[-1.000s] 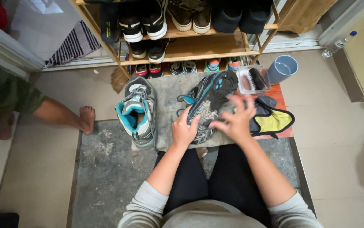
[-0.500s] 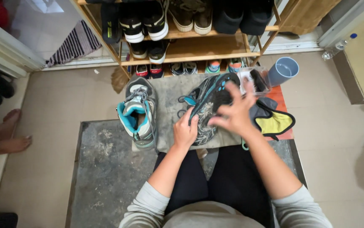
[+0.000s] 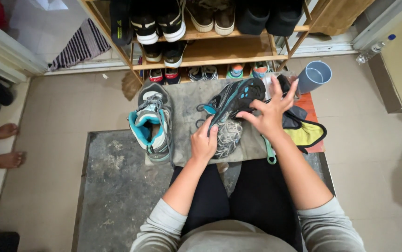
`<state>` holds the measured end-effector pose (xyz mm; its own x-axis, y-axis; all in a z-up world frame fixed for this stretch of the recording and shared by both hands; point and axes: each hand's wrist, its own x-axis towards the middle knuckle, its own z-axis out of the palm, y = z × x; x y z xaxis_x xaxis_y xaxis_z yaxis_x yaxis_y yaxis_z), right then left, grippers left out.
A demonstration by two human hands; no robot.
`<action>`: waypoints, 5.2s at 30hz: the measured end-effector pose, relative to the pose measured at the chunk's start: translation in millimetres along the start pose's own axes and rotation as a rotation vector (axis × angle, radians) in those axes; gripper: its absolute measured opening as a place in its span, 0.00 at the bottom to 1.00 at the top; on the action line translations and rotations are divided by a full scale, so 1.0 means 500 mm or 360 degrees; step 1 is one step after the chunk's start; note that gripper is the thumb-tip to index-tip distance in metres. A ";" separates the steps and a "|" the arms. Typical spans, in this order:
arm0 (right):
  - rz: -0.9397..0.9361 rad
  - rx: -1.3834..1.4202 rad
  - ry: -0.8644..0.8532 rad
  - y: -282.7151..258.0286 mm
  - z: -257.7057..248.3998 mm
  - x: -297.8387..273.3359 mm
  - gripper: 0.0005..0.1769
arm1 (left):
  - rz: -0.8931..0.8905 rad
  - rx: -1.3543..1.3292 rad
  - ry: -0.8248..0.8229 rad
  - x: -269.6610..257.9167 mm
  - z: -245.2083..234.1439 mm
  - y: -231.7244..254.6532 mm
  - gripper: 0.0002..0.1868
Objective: The person scrubs the sole of a black and teal hiking shoe with a brush, repeatedly dipping the brush into a container of liquid. They focus on the tread and edges of the sole throughout the clip.
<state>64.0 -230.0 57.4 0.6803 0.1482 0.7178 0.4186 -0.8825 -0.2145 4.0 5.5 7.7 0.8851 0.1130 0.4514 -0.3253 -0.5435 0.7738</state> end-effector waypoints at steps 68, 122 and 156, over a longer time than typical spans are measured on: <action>-0.0005 0.0191 -0.0093 -0.076 -0.082 -0.007 0.29 | -0.0079 0.0158 -0.0377 0.000 -0.015 0.023 0.30; 0.0257 0.0200 -0.0266 0.032 0.090 0.197 0.27 | -0.0848 0.0210 -0.0799 0.330 -0.034 0.085 0.30; 0.0293 0.0037 -0.0540 0.005 0.014 0.230 0.29 | -0.0432 0.0298 -0.0703 0.258 0.007 0.058 0.28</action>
<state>147.5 -212.0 134.6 0.9040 0.1310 0.4069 0.2818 -0.8984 -0.3369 109.8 1.4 86.9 0.9976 -0.0678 -0.0140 -0.0365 -0.6867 0.7260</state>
